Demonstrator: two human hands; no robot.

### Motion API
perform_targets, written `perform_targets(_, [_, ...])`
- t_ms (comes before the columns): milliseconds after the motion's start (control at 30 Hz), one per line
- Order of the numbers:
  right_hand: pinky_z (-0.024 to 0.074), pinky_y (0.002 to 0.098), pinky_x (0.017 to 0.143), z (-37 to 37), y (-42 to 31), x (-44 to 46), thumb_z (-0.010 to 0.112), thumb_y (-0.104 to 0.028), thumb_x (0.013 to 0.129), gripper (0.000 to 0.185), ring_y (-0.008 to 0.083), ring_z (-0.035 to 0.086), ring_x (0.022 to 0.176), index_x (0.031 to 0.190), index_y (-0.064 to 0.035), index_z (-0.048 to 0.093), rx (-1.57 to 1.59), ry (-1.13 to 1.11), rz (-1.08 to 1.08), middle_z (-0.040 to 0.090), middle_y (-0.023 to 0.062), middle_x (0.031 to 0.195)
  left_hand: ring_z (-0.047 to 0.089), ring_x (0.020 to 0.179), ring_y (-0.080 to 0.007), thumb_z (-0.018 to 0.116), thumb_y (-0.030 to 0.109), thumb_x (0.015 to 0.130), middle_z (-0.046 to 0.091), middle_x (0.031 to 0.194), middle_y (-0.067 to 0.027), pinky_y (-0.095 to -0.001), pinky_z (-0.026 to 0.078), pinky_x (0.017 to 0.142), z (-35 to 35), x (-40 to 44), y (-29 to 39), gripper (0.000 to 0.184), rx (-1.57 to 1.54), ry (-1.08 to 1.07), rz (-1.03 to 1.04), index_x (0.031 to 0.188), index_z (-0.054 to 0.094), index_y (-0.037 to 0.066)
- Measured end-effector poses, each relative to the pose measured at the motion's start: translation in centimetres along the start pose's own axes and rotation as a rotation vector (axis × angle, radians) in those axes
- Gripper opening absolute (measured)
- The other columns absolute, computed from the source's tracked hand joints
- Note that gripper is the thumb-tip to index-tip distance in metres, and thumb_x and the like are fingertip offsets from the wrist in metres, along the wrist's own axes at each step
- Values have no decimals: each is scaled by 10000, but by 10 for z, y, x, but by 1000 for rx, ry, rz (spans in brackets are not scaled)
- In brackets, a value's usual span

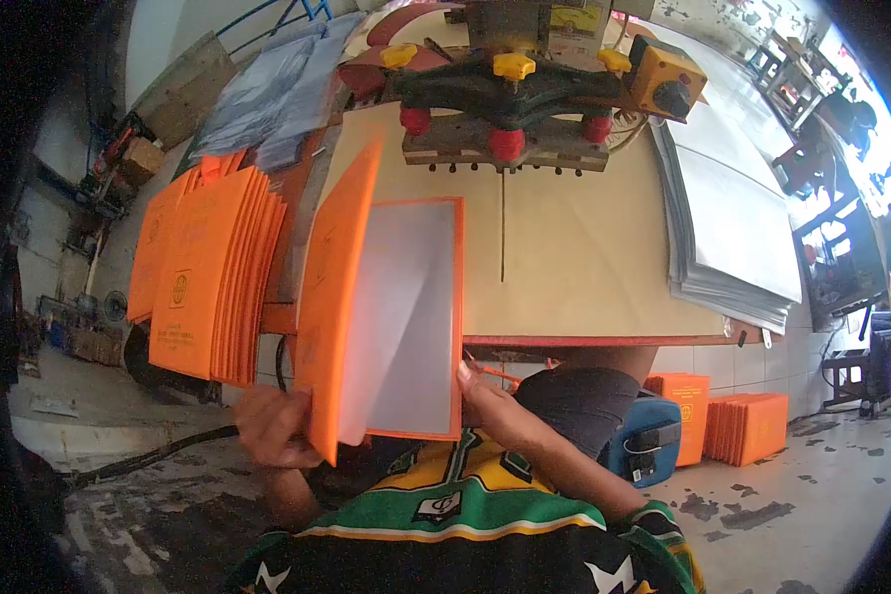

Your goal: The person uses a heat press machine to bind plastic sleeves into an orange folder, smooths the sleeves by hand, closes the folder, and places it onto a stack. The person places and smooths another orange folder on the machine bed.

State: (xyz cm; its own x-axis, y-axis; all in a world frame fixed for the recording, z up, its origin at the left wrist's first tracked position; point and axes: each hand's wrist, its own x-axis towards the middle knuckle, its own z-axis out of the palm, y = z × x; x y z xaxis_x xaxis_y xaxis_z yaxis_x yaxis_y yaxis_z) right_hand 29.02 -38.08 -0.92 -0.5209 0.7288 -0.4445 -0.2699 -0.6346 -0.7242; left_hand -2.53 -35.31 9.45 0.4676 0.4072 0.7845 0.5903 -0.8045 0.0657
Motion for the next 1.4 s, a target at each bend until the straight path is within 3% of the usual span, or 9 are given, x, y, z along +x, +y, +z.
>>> perform_targets(67, [499,409,1134,-4,1,2,266,-620,1167,759,228,624,1358,1610,-31,447,23,-81,-23,628,96,1509,535,473,-222,732,556,980,578,603,-66,-370,346,456,1,-5,0,626,14,-83,42,1148,761,-46])
perform_targets(300, [513,417,1136,-2,7,5,264,-639,1157,766,216,639,1360,1614,-54,452,79,-57,-69,646,90,1500,558,482,-237,739,482,973,596,606,-85,-360,369,467,-1,-1,3,543,-19,-145,64,1104,745,-45])
perform_targets(367, [457,482,1200,-6,6,6,238,-637,1159,782,295,528,1488,1710,-84,277,46,-146,-50,475,150,1648,564,506,-156,709,514,1013,584,594,-40,-296,382,488,1,3,7,531,50,-167,77,1016,755,-15])
perform_targets(600, [422,494,1227,-3,10,6,265,-635,1158,789,286,451,1548,1731,-93,230,73,-132,-61,403,140,1704,561,508,-138,664,615,1026,600,600,-29,-286,377,479,-2,7,2,616,-6,-263,116,976,762,9])
perform_targets(667, [503,425,1146,2,9,5,309,-693,1129,827,216,591,1421,1674,-72,354,81,-61,-101,533,69,1625,561,508,-140,636,659,1028,604,599,-28,-292,380,476,-2,7,1,665,-15,-290,109,970,766,10])
perform_targets(900, [507,421,1142,6,3,1,306,-662,1144,792,221,595,1414,1665,-69,369,80,-63,-109,571,84,1585,596,522,-155,662,644,1020,632,616,-48,-292,397,483,-2,3,0,663,-10,-224,111,1011,776,-9])
perform_targets(967, [405,467,1233,3,1,0,443,-509,1169,742,280,462,1533,1723,-61,234,84,-59,3,421,145,1694,623,538,-173,679,645,1008,648,627,-66,-297,420,494,-2,-3,-1,672,-3,-151,87,1041,780,-18])
perform_targets(1067, [413,431,1225,10,-8,1,605,-396,1133,721,253,504,1483,1679,-31,307,-130,-89,-162,506,147,1619,632,537,-186,694,652,995,652,620,-80,-307,432,500,-2,-7,-4,677,2,-56,64,1061,780,-16])
perform_targets(1400, [462,395,1180,10,-1,9,650,-247,1121,626,211,554,1407,1626,-12,364,-116,-3,-261,578,135,1521,628,517,-193,699,688,976,650,610,-71,-318,437,501,-6,-4,-4,683,-14,-77,50,1085,784,19])
